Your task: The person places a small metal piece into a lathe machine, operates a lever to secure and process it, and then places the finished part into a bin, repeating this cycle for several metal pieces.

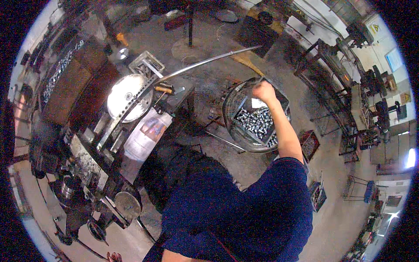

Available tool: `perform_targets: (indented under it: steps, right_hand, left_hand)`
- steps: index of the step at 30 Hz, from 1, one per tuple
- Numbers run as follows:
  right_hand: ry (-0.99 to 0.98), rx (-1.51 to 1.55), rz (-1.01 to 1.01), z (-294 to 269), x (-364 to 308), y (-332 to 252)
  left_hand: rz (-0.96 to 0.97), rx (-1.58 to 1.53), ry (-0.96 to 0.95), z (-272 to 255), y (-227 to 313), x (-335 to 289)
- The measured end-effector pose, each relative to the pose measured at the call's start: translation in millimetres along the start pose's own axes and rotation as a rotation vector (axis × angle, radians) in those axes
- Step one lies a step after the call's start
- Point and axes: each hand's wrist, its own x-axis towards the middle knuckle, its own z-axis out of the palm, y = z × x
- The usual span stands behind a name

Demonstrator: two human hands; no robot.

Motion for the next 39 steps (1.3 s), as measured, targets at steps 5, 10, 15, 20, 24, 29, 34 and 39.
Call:
perform_targets:
  steps: [5,10,15,20,24,29,34,39]
  right_hand:
    - [-0.216,-0.215,0.037,81,-15,46]
    - [-0.111,-0.348,-0.737,120,-15,51]
    - [-0.165,-0.011,-0.241,98,-42,9]
    - [-0.238,-0.002,-0.208,96,-49,16]
    - [-0.292,-0.044,-0.423,106,-25,37]
    - [-0.167,-0.262,-1.014,105,2,64]
    - [-0.156,0.054,-0.124,46,-49,-21]
    - [0.062,0.169,-0.41,45,-23,57]
  left_hand:
    - [0.009,0.081,0.1,31,16,-9]
    - [0.22,0.146,0.06,39,15,-17]
    - [0.343,0.111,0.152,73,28,-58]
    - [0.329,0.059,0.192,75,32,-61]
    - [0.111,0.026,0.21,0,-22,18]
    - [-0.179,-0.112,0.206,-95,-107,123]
    - [-0.071,-0.15,0.093,-112,-121,108]
    - [-0.002,-0.125,0.031,-104,-104,108]
